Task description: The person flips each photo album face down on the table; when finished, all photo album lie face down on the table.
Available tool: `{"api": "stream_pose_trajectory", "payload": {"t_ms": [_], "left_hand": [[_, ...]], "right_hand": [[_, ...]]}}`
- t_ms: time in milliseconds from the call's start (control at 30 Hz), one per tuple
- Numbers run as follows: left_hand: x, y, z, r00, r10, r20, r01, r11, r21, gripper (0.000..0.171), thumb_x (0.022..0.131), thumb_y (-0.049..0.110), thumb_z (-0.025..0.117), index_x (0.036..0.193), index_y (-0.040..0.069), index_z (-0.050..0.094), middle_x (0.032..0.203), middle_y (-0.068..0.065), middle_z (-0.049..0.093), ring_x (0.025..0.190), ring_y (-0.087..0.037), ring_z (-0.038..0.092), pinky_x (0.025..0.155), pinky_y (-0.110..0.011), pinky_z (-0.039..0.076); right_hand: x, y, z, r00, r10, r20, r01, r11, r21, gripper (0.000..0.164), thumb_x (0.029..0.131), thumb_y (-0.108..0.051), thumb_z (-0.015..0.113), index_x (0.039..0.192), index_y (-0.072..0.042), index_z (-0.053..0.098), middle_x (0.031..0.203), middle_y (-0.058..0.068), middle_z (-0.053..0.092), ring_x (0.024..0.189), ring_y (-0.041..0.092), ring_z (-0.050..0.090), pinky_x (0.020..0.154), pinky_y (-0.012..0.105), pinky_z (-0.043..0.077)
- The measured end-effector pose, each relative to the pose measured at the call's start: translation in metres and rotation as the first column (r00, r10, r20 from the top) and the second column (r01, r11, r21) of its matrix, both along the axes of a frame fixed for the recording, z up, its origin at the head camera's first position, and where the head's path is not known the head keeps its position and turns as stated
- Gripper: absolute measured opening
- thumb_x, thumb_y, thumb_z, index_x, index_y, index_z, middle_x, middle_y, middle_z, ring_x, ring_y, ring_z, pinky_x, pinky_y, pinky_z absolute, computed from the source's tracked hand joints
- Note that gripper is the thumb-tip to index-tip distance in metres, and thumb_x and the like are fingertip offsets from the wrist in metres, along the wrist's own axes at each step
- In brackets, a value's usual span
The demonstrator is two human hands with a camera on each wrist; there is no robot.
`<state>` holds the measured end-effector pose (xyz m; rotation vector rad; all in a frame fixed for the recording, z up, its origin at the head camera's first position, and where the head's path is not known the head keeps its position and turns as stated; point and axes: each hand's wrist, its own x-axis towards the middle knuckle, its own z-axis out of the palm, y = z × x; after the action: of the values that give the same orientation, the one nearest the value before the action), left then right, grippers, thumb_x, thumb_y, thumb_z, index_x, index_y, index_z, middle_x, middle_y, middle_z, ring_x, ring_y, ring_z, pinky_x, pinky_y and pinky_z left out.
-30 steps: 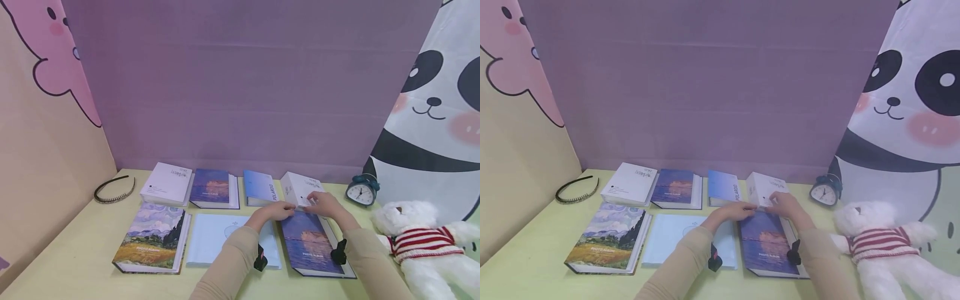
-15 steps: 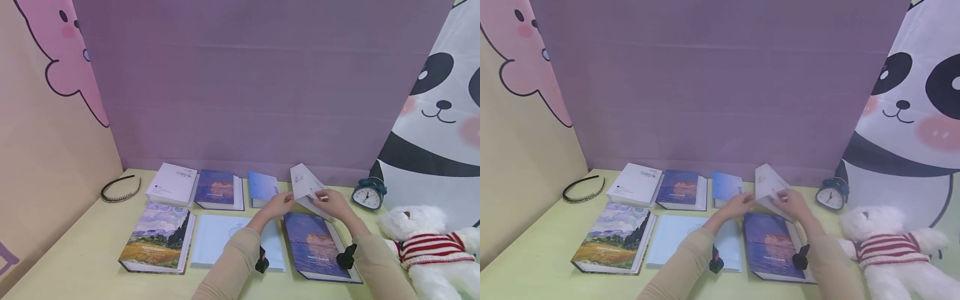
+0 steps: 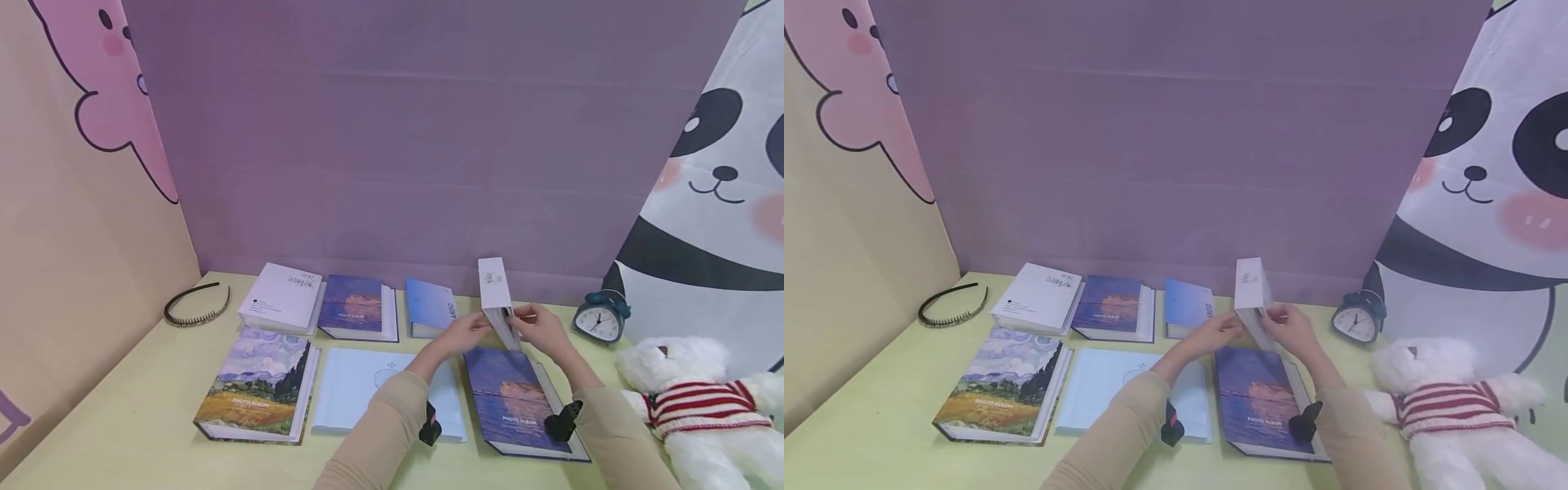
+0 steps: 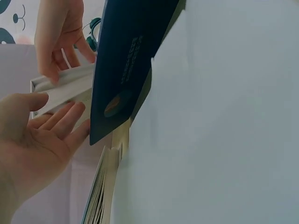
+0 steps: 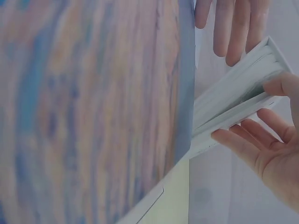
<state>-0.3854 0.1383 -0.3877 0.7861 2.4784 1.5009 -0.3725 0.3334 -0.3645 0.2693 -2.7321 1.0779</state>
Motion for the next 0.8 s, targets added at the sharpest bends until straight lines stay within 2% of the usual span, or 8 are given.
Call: {"api": "stream_pose_trajectory", "payload": {"t_ms": [133,300,433,500,600,700,800], "left_hand": [[-0.001,-0.002,0.001,1.0,0.003,-0.026,-0.002,0.999,0.039,0.045,0.101,0.025,0.043,0.144,0.015,0.038,0.137,-0.006,0.052,0.127,-0.021,0.049,0.102,-0.031,0.043],[-0.004,0.0,0.0,0.999,0.042,-0.017,-0.04,0.995,0.092,0.047,0.1,0.026,0.045,0.146,0.019,0.035,0.144,-0.002,0.045,0.127,-0.022,0.049,0.103,-0.031,0.043],[-0.004,0.001,-0.001,0.998,0.056,-0.004,-0.056,0.993,0.104,0.048,0.1,0.023,0.045,0.146,0.018,0.034,0.148,0.0,0.039,0.123,-0.022,0.053,0.099,-0.028,0.046],[-0.003,0.001,-0.001,0.999,0.036,-0.01,-0.035,0.995,0.093,0.049,0.1,0.021,0.045,0.147,0.018,0.032,0.149,-0.001,0.037,0.123,-0.021,0.053,0.098,-0.027,0.047],[-0.002,0.0,0.0,1.0,-0.008,-0.023,0.01,0.997,0.075,0.051,0.101,0.02,0.044,0.149,0.019,0.027,0.151,-0.003,0.034,0.126,-0.022,0.05,0.099,-0.026,0.046],[0.001,0.0,0.002,0.999,-0.042,-0.033,0.044,0.997,0.058,0.053,0.101,0.019,0.043,0.15,0.02,0.023,0.15,-0.005,0.035,0.129,-0.023,0.047,0.1,-0.026,0.045],[0.004,0.002,0.004,0.997,-0.07,-0.026,0.071,0.996,0.046,0.056,0.1,0.018,0.044,0.151,0.022,0.021,0.149,-0.006,0.037,0.13,-0.023,0.046,0.1,-0.026,0.045]], "right_hand": [[0.001,-0.005,0.001,0.999,0.019,0.03,-0.017,0.996,-0.082,0.052,0.096,-0.029,0.053,0.128,0.01,0.04,0.127,0.031,0.046,0.117,0.047,0.049,0.076,0.041,0.057],[-0.002,-0.01,0.001,0.997,0.052,0.051,-0.04,0.976,-0.216,0.068,0.097,-0.024,0.052,0.144,0.007,0.015,0.135,0.036,0.034,0.121,0.051,0.043,0.078,0.042,0.057],[-0.001,-0.011,0.003,0.998,0.059,0.024,-0.052,0.974,-0.222,0.078,0.096,-0.017,0.051,0.15,-0.003,-0.003,0.141,0.037,0.026,0.122,0.053,0.041,0.076,0.042,0.057],[0.001,-0.01,0.004,0.997,0.073,-0.007,-0.073,0.977,-0.202,0.077,0.096,-0.013,0.051,0.151,-0.009,-0.003,0.145,0.036,0.021,0.122,0.056,0.038,0.076,0.046,0.057],[0.004,-0.009,0.006,0.994,0.105,-0.04,-0.11,0.979,-0.172,0.07,0.095,-0.007,0.048,0.152,-0.012,0.009,0.149,0.032,0.016,0.123,0.059,0.034,0.077,0.05,0.056],[0.006,-0.006,0.008,0.993,0.115,-0.026,-0.118,0.976,-0.182,0.062,0.096,-0.009,0.046,0.151,-0.012,0.017,0.149,0.032,0.016,0.124,0.058,0.035,0.079,0.051,0.055],[0.009,-0.002,0.008,0.995,0.104,-0.002,-0.102,0.969,-0.223,0.059,0.098,-0.012,0.044,0.151,-0.011,0.018,0.145,0.034,0.022,0.123,0.054,0.039,0.079,0.047,0.056]]}}
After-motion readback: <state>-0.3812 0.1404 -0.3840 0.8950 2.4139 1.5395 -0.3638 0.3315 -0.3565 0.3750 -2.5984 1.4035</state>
